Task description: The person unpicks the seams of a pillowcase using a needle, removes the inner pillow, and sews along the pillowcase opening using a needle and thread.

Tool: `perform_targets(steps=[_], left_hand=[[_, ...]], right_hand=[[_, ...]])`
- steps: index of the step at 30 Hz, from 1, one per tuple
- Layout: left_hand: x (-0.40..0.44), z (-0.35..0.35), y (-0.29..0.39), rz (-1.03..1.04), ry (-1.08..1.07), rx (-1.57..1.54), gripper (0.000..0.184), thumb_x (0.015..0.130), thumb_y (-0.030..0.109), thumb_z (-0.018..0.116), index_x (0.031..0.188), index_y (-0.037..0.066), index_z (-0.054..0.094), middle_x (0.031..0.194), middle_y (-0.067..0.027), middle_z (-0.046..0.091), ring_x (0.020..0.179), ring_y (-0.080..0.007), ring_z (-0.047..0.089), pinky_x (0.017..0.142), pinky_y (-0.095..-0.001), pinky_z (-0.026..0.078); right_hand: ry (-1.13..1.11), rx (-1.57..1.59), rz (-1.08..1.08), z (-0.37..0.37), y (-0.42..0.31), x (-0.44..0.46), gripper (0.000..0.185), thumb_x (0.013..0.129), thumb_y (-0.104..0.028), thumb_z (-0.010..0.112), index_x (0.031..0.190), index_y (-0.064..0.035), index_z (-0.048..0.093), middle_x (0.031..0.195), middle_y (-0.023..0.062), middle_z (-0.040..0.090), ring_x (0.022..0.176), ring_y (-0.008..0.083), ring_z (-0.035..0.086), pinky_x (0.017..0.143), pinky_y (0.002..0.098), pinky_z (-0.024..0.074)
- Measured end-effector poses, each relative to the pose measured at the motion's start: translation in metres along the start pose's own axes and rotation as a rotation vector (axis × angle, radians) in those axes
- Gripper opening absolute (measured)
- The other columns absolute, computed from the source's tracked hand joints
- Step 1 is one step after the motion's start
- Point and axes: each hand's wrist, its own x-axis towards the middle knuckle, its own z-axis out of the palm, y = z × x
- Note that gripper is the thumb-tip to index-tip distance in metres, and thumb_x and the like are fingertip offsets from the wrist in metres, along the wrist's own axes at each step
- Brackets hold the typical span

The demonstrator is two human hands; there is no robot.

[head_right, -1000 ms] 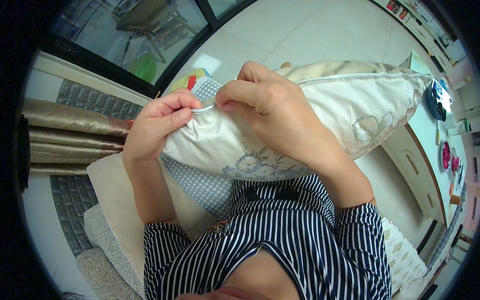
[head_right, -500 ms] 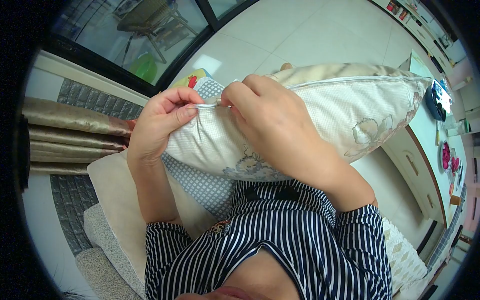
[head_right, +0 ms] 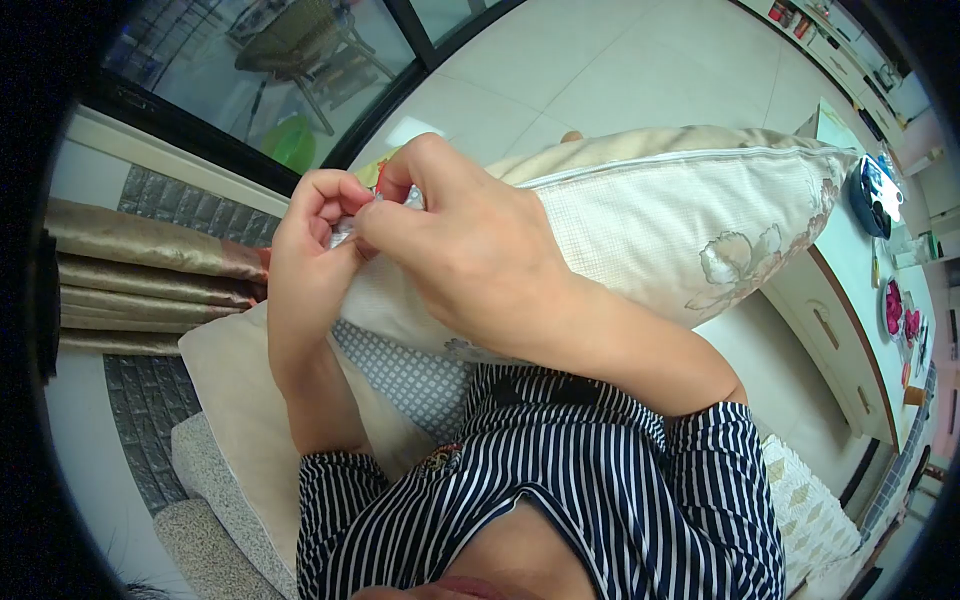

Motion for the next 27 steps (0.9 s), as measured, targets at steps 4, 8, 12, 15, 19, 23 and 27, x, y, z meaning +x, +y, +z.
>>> perform_targets(steps=[4, 8, 12, 15, 19, 23, 27], left_hand=[[-0.001, -0.004, 0.001, 0.186, 0.107, 0.418, 0.018, 0.083, 0.014, 0.076, 0.097, 0.005, 0.069, 0.088, -0.0055, 0.066, 0.088, -0.0214, 0.061, 0.087, -0.0348, 0.047], [-0.004, -0.019, 0.007, 0.506, 0.060, 0.962, 0.020, 0.083, 0.022, 0.076, 0.088, 0.004, 0.069, 0.085, -0.0062, 0.064, 0.087, -0.0264, 0.060, 0.089, -0.0372, 0.044], [-0.006, -0.039, 0.001, 0.590, 0.032, 1.055, 0.020, 0.086, 0.022, 0.074, 0.087, 0.002, 0.067, 0.083, -0.0087, 0.063, 0.082, -0.0283, 0.059, 0.080, -0.0365, 0.045], [-0.013, -0.035, -0.008, 0.423, 0.060, 0.894, 0.017, 0.089, 0.018, 0.072, 0.086, 0.002, 0.065, 0.079, -0.0106, 0.062, 0.072, -0.0289, 0.058, 0.071, -0.0339, 0.047], [-0.040, -0.013, 0.015, 0.397, 0.101, 0.791, 0.016, 0.089, 0.018, 0.072, 0.086, 0.003, 0.067, 0.075, -0.0089, 0.062, 0.063, -0.0280, 0.060, 0.058, -0.0355, 0.047], [-0.066, -0.003, 0.041, 0.356, 0.123, 0.825, 0.021, 0.083, 0.022, 0.077, 0.094, 0.007, 0.068, 0.081, -0.0078, 0.065, 0.070, -0.0280, 0.063, 0.062, -0.0357, 0.049], [-0.064, -0.030, 0.034, 0.384, 0.138, 0.963, 0.027, 0.076, 0.024, 0.080, 0.094, 0.007, 0.068, 0.097, -0.0087, 0.068, 0.094, -0.0304, 0.063, 0.083, -0.0403, 0.049]], right_hand=[[0.063, 0.846, 0.159, -0.025, -0.006, 0.004, 0.012, 0.097, -0.008, 0.059, 0.108, -0.0050, 0.061, 0.091, 0.0103, 0.060, 0.072, 0.0194, 0.064, 0.058, 0.0344, 0.0585], [0.262, 1.418, 0.230, -0.043, 0.018, -0.008, 0.021, 0.109, -0.019, 0.042, 0.119, -0.0049, 0.053, 0.078, 0.0046, 0.049, 0.062, 0.0155, 0.055, 0.077, 0.0464, 0.0642], [0.508, 1.157, 0.133, -0.062, 0.035, -0.030, 0.022, 0.108, -0.015, 0.042, 0.119, -0.0027, 0.057, 0.078, 0.0027, 0.049, 0.065, 0.0134, 0.052, 0.094, 0.0515, 0.0582], [0.441, 0.285, 0.183, -0.047, 0.039, -0.052, 0.018, 0.099, 0.004, 0.055, 0.117, 0.0005, 0.059, 0.089, 0.0072, 0.063, 0.071, 0.0143, 0.058, 0.076, 0.0302, 0.0561], [0.375, -0.113, 0.045, -0.034, 0.053, -0.046, 0.020, 0.091, 0.008, 0.065, 0.109, 0.0004, 0.064, 0.089, 0.0107, 0.066, 0.071, 0.0179, 0.059, 0.063, 0.0285, 0.0490], [0.405, 0.064, -0.076, -0.045, 0.073, -0.030, 0.017, 0.093, 0.008, 0.062, 0.110, 0.0024, 0.062, 0.091, 0.0102, 0.067, 0.070, 0.0147, 0.059, 0.062, 0.0243, 0.0483], [0.423, 0.367, 0.165, -0.031, 0.072, -0.044, 0.013, 0.099, 0.004, 0.057, 0.112, 0.0032, 0.059, 0.098, 0.0099, 0.068, 0.074, 0.0098, 0.058, 0.066, 0.0223, 0.0487]])
